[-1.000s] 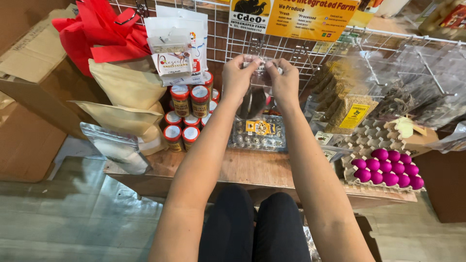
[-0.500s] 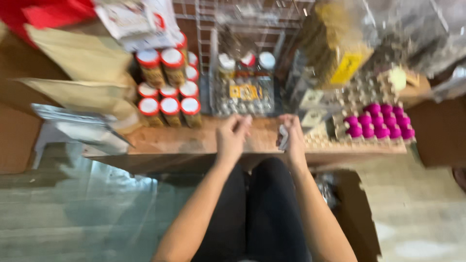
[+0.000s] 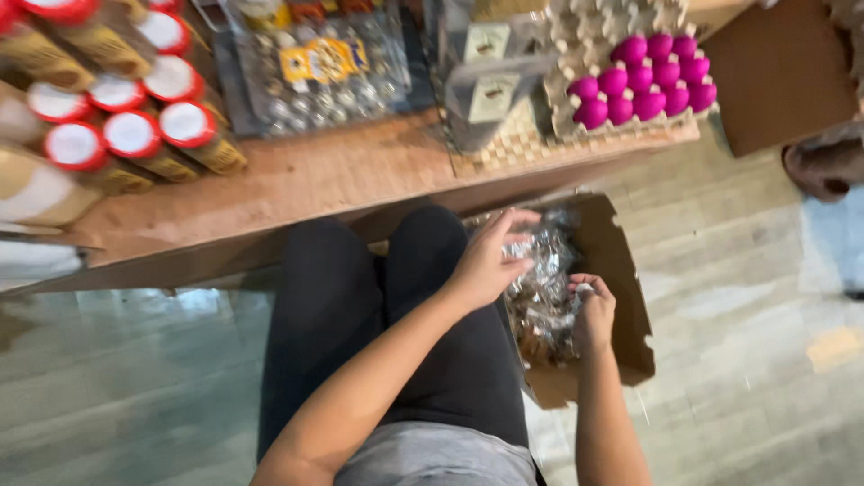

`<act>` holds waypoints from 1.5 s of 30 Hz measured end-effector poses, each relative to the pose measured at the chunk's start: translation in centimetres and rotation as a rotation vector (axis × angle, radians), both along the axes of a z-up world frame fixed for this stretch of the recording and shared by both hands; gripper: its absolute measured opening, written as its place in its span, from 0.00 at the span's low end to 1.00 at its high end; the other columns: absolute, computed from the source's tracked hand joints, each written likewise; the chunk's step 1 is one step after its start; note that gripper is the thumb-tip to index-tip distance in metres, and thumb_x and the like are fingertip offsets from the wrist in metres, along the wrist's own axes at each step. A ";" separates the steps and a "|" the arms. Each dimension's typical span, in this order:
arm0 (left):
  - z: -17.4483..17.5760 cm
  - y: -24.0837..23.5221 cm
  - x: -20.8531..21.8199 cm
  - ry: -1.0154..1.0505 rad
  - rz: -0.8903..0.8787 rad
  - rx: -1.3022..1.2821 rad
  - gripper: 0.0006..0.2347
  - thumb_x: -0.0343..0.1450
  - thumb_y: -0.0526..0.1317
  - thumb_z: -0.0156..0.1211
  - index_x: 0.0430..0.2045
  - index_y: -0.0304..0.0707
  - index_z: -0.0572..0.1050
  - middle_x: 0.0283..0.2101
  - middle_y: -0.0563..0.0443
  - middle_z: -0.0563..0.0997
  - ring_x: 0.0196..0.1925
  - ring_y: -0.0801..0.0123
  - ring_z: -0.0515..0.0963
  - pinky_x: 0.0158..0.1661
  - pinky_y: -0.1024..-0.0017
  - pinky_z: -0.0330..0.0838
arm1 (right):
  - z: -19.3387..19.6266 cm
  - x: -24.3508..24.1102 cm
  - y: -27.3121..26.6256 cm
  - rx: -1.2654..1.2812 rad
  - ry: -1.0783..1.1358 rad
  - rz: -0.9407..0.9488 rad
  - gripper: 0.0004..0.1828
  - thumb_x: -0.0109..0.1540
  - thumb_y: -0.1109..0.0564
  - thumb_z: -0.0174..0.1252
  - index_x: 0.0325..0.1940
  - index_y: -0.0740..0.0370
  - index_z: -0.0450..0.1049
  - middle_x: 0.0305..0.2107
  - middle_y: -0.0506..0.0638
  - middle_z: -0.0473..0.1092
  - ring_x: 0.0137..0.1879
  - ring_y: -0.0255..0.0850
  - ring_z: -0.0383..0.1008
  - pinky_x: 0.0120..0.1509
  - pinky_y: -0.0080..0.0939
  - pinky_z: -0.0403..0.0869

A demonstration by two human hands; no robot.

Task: The person places small items into plastic bags and seals them while sitting on the floor of a store.

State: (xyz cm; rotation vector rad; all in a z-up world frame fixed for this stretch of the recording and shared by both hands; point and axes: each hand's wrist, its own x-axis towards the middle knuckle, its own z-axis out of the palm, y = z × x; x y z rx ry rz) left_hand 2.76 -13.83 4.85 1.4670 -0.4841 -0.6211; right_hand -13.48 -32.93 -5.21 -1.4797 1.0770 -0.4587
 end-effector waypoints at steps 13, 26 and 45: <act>-6.2 -4.5 0.2 0.794 0.041 -0.052 0.11 0.74 0.40 0.60 0.50 0.41 0.75 0.47 0.50 0.82 0.47 0.71 0.83 0.44 0.74 0.80 | -14.6 -9.8 0.7 0.353 0.321 -0.253 0.21 0.59 0.72 0.58 0.56 0.67 0.75 0.35 0.63 0.71 0.23 0.50 0.71 0.17 0.47 0.67; -4.3 -4.8 -0.5 0.765 -0.050 0.061 0.12 0.74 0.38 0.58 0.52 0.38 0.75 0.49 0.45 0.82 0.50 0.67 0.82 0.46 0.76 0.78 | -18.7 -7.3 -4.2 -0.344 1.183 0.588 0.24 0.63 0.63 0.51 0.50 0.33 0.81 0.76 0.42 0.50 0.55 0.61 0.79 0.57 0.55 0.80; -4.7 -5.7 -1.0 0.605 0.003 -0.025 0.10 0.73 0.35 0.60 0.48 0.37 0.76 0.44 0.42 0.83 0.45 0.66 0.84 0.41 0.78 0.80 | -8.5 -6.7 -2.9 -0.183 0.914 0.587 0.18 0.62 0.54 0.52 0.51 0.48 0.83 0.50 0.50 0.78 0.59 0.53 0.77 0.63 0.57 0.76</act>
